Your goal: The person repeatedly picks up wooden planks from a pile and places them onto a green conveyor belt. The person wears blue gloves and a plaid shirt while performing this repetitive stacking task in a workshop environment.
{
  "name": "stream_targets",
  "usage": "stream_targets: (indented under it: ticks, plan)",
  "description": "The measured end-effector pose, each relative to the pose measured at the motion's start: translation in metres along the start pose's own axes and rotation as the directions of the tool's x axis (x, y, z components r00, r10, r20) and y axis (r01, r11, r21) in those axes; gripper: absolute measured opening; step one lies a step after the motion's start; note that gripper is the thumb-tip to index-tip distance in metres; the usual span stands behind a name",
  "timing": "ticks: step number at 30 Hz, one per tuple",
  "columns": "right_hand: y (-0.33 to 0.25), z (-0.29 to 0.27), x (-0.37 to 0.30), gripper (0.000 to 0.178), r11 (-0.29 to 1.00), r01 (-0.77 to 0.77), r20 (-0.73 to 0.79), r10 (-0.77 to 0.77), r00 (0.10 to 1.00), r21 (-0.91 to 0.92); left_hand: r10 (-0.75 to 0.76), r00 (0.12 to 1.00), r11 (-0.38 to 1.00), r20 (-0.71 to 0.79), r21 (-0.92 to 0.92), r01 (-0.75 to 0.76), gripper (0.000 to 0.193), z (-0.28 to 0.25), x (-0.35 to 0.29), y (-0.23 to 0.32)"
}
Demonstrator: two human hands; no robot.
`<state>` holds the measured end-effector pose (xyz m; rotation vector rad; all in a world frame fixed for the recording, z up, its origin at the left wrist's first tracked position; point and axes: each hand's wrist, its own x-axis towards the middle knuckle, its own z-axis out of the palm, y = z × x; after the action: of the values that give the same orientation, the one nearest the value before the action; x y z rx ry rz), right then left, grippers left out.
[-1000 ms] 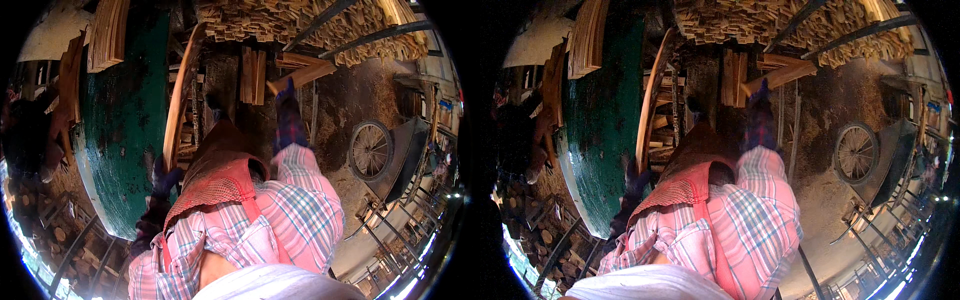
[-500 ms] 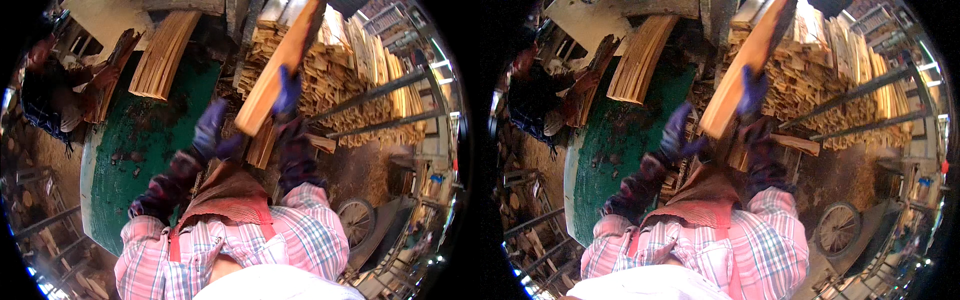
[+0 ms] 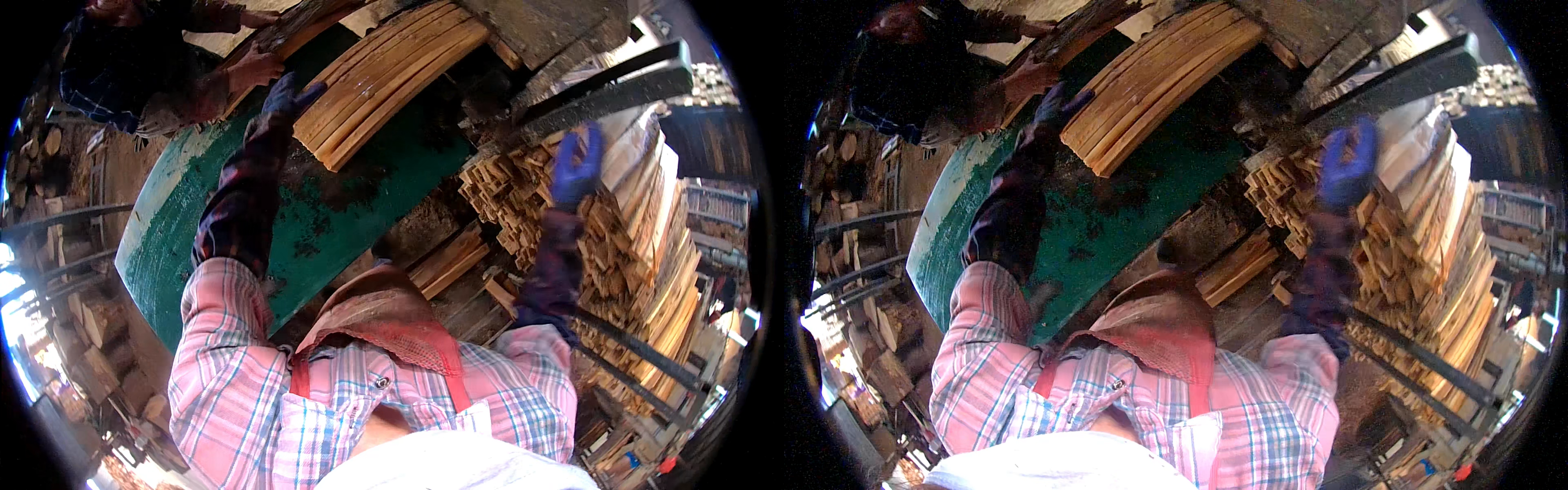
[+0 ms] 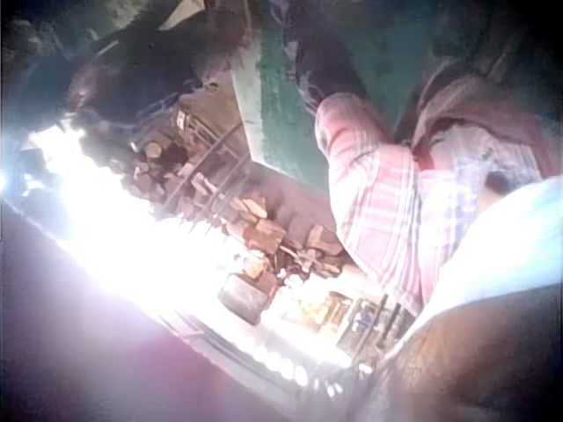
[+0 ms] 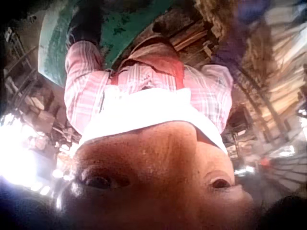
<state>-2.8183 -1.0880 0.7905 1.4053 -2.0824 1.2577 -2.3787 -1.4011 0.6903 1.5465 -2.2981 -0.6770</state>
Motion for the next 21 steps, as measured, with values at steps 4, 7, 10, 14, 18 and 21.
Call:
stream_targets:
  ticks: [4, 7, 10, 14, 18, 21]
  plan:
    - [-0.129, 0.142, -0.062, 0.047, 0.529, -0.78, 0.741, 0.364, 0.565, 0.335, -0.188, 0.936, 0.957, 0.297, -0.158, 0.242, 0.101, 0.003, 0.031, -0.014]
    - [-0.158, 0.219, -0.097, 0.056, 0.294, -0.93, 0.892, 0.327, 0.313, 0.219, -0.244, 0.818, 0.958, 0.521, -0.001, 0.287, 0.095, -0.004, 0.021, -0.005]
    - [-0.182, 0.239, -0.115, 0.055, 0.201, -0.872, 0.832, 0.266, 0.487, 0.446, -0.243, 0.819, 0.947, 0.519, -0.056, 0.316, 0.088, -0.013, -0.015, 0.008]
    - [-0.225, 0.208, -0.133, 0.057, 0.227, -0.838, 0.832, 0.152, 0.533, 0.495, -0.153, 0.869, 0.91, 0.471, -0.276, 0.31, 0.07, -0.029, -0.091, -0.001]
    - [-0.281, 0.174, -0.19, 0.058, 0.372, -0.876, 0.914, 0.14, 0.381, 0.308, -0.226, 0.801, 0.774, 0.554, -0.397, 0.494, 0.059, -0.066, -0.194, -0.052]
    - [-0.341, 0.154, -0.249, 0.055, 0.36, -0.888, 0.953, -0.012, 0.302, 0.286, -0.277, 0.823, 0.575, 0.496, -0.601, 0.555, 0.056, -0.096, -0.298, -0.1]
